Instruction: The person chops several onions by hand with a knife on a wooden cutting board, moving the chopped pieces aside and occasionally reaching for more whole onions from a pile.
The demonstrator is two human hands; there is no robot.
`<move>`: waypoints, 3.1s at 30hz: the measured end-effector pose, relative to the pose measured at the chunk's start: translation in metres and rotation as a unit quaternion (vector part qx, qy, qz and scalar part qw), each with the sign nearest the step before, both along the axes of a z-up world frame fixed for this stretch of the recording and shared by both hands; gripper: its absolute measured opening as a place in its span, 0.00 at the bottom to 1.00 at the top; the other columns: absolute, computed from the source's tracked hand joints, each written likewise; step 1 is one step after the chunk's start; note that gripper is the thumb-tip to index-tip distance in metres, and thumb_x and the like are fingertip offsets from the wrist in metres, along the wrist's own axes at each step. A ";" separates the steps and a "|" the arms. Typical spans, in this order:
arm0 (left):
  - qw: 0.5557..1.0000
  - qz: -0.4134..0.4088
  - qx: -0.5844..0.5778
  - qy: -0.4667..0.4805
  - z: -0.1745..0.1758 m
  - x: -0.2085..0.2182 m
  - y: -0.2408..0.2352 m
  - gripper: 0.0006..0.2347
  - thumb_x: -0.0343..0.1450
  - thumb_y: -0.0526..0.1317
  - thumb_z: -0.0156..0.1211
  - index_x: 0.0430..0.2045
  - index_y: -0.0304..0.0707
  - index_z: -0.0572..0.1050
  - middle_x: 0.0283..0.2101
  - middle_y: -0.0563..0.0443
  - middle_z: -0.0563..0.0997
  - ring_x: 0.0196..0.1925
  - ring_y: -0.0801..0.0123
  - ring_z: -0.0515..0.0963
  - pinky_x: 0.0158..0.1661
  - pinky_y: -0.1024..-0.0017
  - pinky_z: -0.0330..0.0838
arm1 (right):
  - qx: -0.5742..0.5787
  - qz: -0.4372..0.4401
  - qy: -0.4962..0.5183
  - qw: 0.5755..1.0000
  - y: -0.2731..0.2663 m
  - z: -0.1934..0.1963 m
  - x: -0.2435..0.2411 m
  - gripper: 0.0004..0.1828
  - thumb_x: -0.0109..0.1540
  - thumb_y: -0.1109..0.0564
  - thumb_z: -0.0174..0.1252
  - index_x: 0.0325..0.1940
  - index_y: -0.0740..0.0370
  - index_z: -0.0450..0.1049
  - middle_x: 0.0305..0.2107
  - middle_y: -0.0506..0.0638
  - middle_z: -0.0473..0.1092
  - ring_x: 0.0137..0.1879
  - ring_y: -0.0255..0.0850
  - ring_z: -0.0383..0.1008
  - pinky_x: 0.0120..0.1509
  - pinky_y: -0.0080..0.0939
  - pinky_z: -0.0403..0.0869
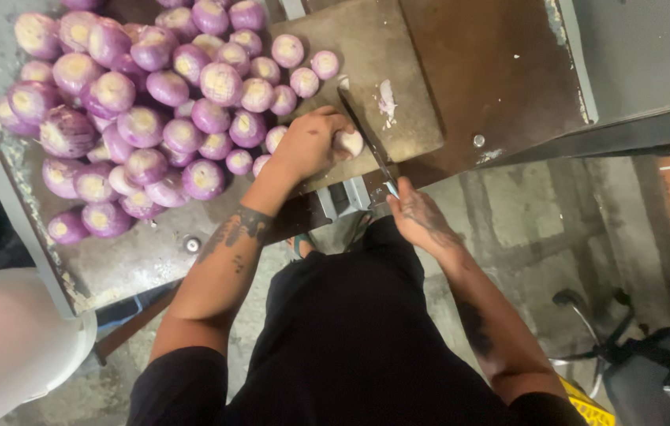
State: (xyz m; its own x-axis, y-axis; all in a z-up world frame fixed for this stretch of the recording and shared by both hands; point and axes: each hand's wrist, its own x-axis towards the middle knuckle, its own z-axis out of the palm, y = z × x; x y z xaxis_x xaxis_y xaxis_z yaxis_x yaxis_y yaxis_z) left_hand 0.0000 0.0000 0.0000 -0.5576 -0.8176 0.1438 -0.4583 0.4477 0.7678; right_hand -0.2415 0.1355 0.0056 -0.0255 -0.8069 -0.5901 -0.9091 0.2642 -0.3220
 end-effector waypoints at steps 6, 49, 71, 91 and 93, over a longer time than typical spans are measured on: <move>1.000 -0.017 -0.014 0.005 0.005 -0.001 -0.004 0.16 0.55 0.36 0.76 0.34 0.36 0.79 0.41 0.44 0.81 0.46 0.48 0.81 0.45 0.58 0.75 | 0.034 0.029 -0.044 0.998 0.011 0.054 -0.013 0.16 0.71 0.46 0.44 0.51 0.60 0.65 0.35 0.63 0.73 0.45 0.58 0.76 0.49 0.59 0.71; 0.997 0.064 -0.012 0.041 0.006 0.009 0.030 0.24 0.56 0.39 0.78 0.45 0.36 0.77 0.47 0.42 0.77 0.48 0.47 0.79 0.47 0.58 0.74 | -0.058 -0.041 -0.084 0.994 0.026 0.077 -0.008 0.10 0.68 0.52 0.46 0.49 0.58 0.62 0.24 0.57 0.71 0.30 0.49 0.76 0.34 0.53 0.72; 0.999 0.042 0.004 0.026 -0.005 0.008 0.008 0.20 0.52 0.42 0.82 0.31 0.36 0.78 0.35 0.44 0.81 0.38 0.50 0.82 0.38 0.59 0.75 | 0.067 0.034 -0.023 0.997 0.001 0.059 0.003 0.22 0.73 0.44 0.42 0.43 0.66 0.68 0.28 0.63 0.70 0.35 0.49 0.73 0.43 0.53 0.71; 0.983 0.174 -0.065 -0.002 -0.004 -0.018 0.048 0.29 0.61 0.48 0.77 0.51 0.32 0.73 0.52 0.38 0.75 0.52 0.43 0.75 0.51 0.54 0.71 | -0.056 -0.027 -0.087 0.994 0.010 0.038 0.004 0.15 0.74 0.49 0.47 0.45 0.65 0.66 0.24 0.58 0.67 0.30 0.48 0.71 0.38 0.51 0.70; 0.986 0.156 -0.059 0.026 0.003 -0.008 0.047 0.32 0.56 0.47 0.79 0.50 0.29 0.73 0.50 0.35 0.74 0.50 0.41 0.74 0.49 0.53 0.71 | -0.063 -0.026 -0.093 0.993 0.015 0.039 -0.012 0.13 0.70 0.49 0.47 0.46 0.62 0.65 0.23 0.58 0.68 0.30 0.48 0.72 0.37 0.53 0.70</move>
